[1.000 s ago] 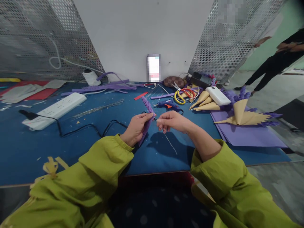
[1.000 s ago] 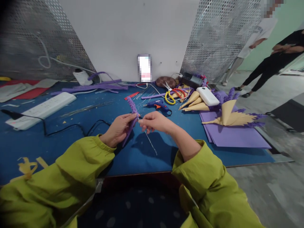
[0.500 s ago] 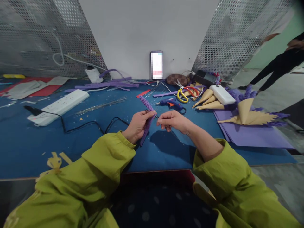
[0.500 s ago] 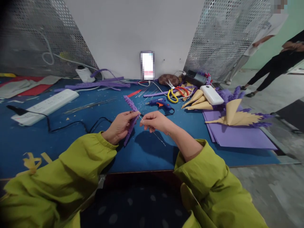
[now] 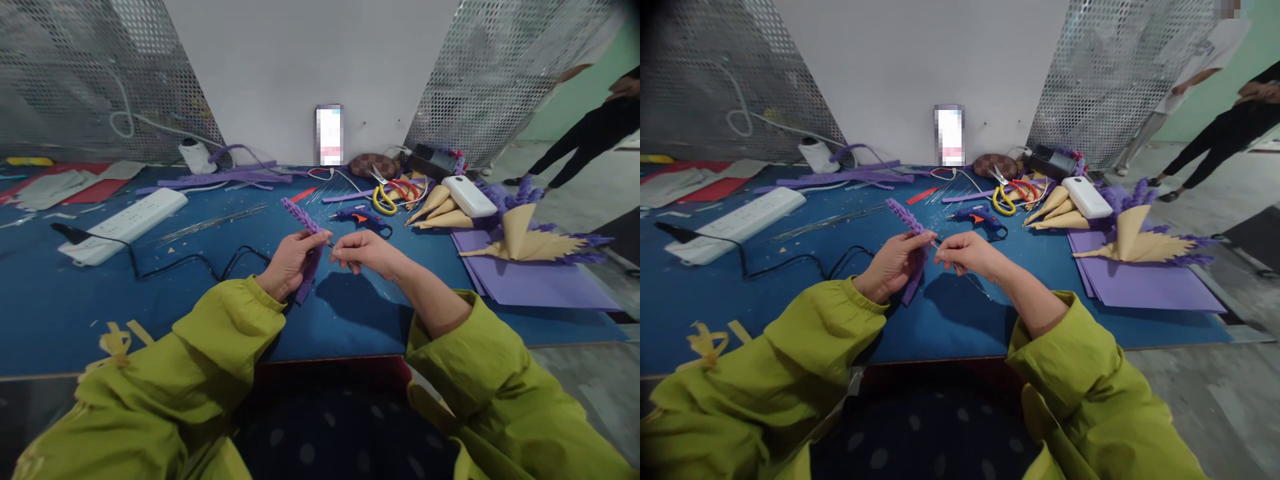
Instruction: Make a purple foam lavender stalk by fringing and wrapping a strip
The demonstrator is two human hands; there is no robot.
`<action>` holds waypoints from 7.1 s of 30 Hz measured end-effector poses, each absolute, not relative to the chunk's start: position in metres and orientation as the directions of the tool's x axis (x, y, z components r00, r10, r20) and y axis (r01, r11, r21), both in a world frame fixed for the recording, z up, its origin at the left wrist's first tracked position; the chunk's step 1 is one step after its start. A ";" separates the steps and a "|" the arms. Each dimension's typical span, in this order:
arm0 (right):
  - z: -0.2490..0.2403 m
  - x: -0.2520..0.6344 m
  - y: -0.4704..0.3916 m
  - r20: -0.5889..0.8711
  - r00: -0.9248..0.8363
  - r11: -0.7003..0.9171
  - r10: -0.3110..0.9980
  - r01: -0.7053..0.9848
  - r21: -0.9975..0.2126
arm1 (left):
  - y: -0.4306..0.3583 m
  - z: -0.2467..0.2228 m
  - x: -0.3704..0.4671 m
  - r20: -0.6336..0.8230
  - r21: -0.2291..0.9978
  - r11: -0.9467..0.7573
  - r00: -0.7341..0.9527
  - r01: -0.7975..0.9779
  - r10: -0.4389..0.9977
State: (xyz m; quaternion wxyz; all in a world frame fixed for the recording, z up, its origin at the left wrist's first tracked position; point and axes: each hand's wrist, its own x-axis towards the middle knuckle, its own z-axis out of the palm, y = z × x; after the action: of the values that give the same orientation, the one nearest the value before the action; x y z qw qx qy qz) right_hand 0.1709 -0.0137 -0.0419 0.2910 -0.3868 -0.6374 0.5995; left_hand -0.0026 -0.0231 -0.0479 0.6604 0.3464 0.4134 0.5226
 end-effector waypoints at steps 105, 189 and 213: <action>-0.053 0.230 0.041 0.206 0.227 -0.124 0.952 0.901 -0.416 | -0.012 -0.062 -0.012 -0.318 0.901 0.344 0.135 -0.264 0.938; -0.054 0.178 -0.050 0.513 -0.372 0.619 0.774 0.619 -0.484 | -0.014 -0.041 -0.016 -0.113 0.931 0.080 -0.071 -0.356 0.991; -0.054 0.178 -0.050 0.478 -0.354 0.581 0.804 0.638 -0.505 | -0.013 -0.041 -0.016 -0.101 0.938 0.055 -0.116 -0.343 0.988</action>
State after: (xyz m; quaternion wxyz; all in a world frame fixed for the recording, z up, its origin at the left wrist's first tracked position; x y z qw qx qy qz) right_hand 0.1781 -0.0499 -0.0545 0.3569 -0.4425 -0.8144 0.1163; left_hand -0.0157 -0.0127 -0.0414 0.5638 0.3524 0.4580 0.5901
